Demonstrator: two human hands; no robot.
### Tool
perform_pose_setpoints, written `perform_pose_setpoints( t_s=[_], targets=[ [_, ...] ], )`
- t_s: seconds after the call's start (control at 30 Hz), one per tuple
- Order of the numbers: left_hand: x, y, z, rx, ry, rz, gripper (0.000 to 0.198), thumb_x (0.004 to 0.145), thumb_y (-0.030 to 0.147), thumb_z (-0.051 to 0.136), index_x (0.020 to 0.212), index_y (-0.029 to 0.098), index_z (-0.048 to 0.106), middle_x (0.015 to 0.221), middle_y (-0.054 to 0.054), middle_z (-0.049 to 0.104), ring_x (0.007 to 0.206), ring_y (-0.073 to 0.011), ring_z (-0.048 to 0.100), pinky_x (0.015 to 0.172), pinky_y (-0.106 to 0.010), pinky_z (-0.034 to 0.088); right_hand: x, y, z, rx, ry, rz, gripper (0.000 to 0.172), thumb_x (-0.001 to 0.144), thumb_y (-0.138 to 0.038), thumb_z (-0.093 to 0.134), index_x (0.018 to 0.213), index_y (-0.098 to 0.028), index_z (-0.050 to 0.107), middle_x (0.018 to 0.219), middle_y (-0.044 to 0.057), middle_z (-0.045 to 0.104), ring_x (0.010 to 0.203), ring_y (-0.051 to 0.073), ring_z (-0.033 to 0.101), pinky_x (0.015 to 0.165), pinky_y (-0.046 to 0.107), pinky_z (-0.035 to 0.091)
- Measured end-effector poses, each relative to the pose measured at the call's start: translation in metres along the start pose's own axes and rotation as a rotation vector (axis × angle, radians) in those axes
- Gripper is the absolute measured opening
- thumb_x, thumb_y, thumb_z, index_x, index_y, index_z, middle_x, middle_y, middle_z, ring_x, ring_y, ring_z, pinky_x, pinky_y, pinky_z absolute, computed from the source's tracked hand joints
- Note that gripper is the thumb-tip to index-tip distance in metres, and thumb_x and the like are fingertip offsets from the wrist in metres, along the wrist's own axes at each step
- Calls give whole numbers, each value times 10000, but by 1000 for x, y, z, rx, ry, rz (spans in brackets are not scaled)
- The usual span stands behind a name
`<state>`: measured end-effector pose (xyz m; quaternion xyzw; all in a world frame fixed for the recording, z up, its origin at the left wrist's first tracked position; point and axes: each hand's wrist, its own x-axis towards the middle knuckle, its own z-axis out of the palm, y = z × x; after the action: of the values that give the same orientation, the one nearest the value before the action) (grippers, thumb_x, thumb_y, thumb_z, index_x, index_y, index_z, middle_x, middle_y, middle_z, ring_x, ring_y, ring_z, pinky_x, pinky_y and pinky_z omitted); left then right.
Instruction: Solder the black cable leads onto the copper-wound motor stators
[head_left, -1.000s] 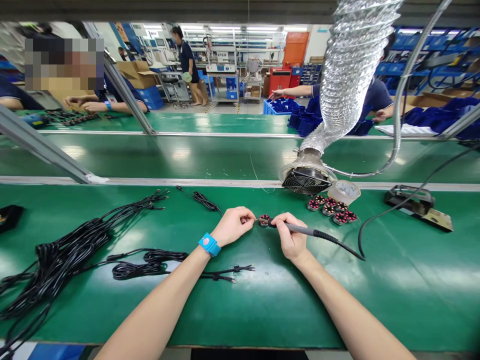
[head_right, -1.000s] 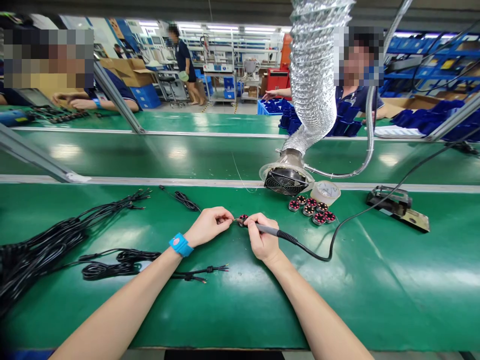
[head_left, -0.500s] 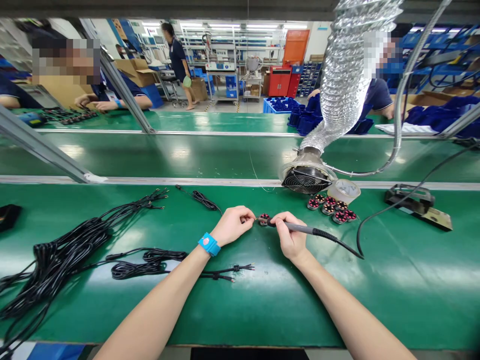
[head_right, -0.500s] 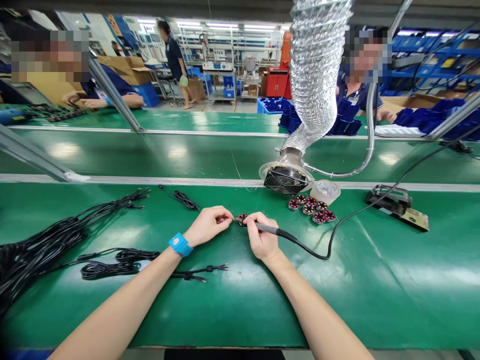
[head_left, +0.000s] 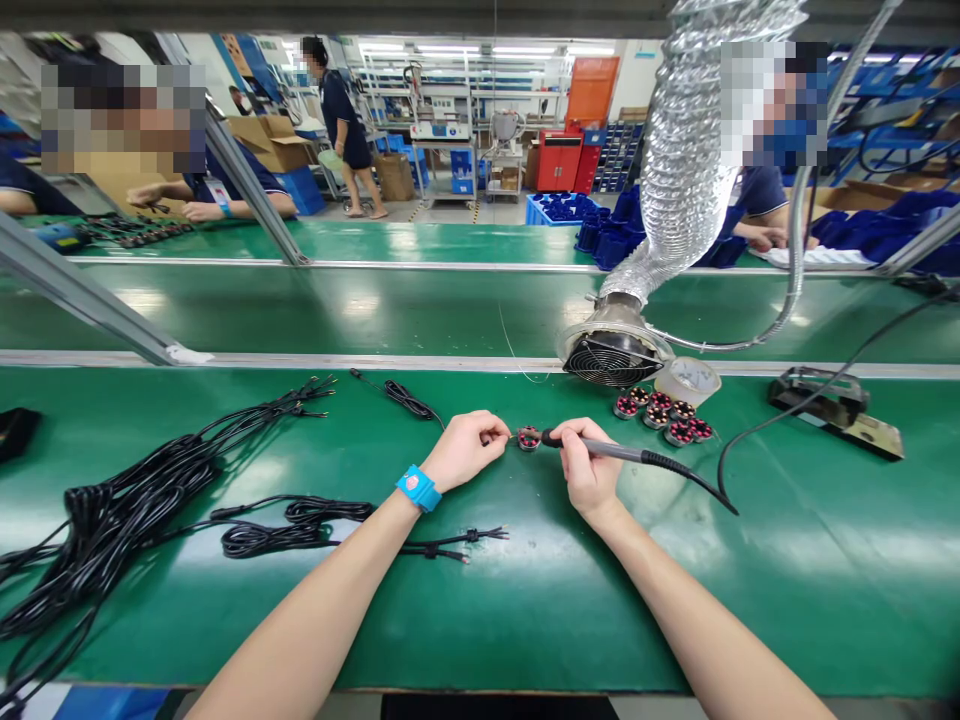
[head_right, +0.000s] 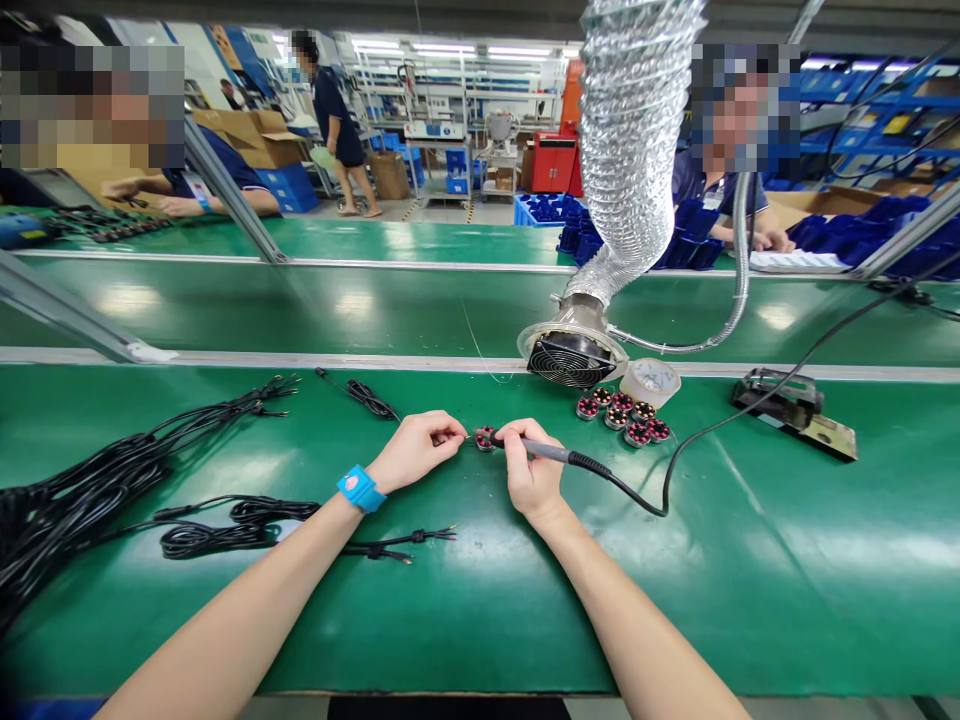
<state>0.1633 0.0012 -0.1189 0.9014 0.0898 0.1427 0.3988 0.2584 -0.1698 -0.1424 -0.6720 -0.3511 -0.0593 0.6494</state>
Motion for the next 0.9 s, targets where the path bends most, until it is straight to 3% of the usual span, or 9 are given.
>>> perform_pose_setpoints(
  t_s=[0.57, 0.9],
  targets=[
    [0, 5, -2, -15, -11, -24, 143, 797, 148, 564, 770, 164, 704, 769, -12, 639, 665, -102, 551, 636, -212, 432, -1, -2, 3, 84, -81, 63, 260, 929, -342, 484, 771, -176, 606, 504, -31, 448, 475, 118, 473, 472, 233, 371],
    [0, 1, 0, -3, -9, -17, 142, 800, 136, 572, 784, 164, 710, 769, -9, 642, 665, -101, 552, 645, -209, 433, 0, -1, 2, 69, 9, 65, 268, 910, -363, 482, 758, -180, 605, 574, 3, 510, 578, 149, 560, 509, 245, 436]
  ],
)
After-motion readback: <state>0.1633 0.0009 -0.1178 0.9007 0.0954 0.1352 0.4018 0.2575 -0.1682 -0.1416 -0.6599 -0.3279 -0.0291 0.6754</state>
